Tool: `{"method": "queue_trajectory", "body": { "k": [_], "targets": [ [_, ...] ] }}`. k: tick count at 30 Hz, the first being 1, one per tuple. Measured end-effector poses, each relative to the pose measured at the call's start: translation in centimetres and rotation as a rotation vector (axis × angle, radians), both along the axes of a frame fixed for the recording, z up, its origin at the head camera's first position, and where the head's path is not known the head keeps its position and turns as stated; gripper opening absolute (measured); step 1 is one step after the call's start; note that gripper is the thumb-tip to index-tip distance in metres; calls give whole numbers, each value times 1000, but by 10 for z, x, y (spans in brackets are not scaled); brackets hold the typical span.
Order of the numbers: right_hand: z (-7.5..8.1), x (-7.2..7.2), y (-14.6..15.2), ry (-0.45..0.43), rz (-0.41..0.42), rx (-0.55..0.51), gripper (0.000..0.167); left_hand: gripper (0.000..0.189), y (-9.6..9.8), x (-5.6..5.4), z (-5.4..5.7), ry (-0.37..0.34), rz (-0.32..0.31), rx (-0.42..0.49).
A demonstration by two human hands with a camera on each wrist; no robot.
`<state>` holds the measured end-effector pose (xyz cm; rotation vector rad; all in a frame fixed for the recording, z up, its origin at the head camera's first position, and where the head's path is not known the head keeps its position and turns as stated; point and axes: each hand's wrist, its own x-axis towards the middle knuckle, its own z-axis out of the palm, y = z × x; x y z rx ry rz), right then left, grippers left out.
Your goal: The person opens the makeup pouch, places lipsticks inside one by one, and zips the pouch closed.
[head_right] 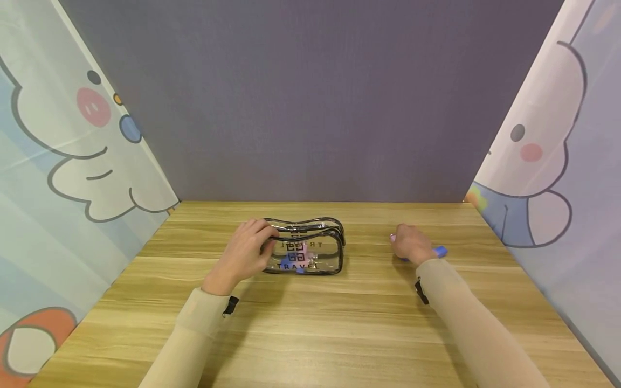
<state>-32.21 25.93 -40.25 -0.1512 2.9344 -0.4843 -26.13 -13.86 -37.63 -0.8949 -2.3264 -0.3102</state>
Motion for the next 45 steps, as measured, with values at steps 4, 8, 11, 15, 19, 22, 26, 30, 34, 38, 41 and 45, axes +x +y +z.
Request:
{"method": "queue_trajectory", "body": {
  "k": [4,8,11,15,19,22,26,30,34,38,41,45],
  "targets": [
    [-3,0,0,26,18,-6,39,11,0,0,-1,-2,0,4],
    [-6,1,-1,56,43,-9,34,11,0,0,0,-2,2,3],
    [-7,2,-2,66,56,-8,30,11,0,0,-1,-3,3,2],
    [-7,2,-3,62,76,-19,25,11,0,-1,-1,0,-1,3],
    [-6,0,-7,52,102,-31,22,11,-1,-1,-1,6,-2,8],
    [-5,0,-9,54,115,-32,21,11,-1,-1,-1,4,0,5],
    [-4,3,-12,63,130,-36,26,10,-1,-1,-1,-3,3,-4],
    [-3,5,-16,67,140,-41,28,11,0,0,0,-10,5,0],
    [-1,8,-20,56,153,-49,29,11,0,-1,0,-16,12,0],
    [2,11,-22,64,182,-50,32,11,1,0,1,-24,24,-6],
    [3,13,-25,77,205,-54,33,11,1,0,1,-31,29,-8],
    [6,15,-28,107,228,-63,30,12,1,0,0,-37,31,-4]
  ]
}}
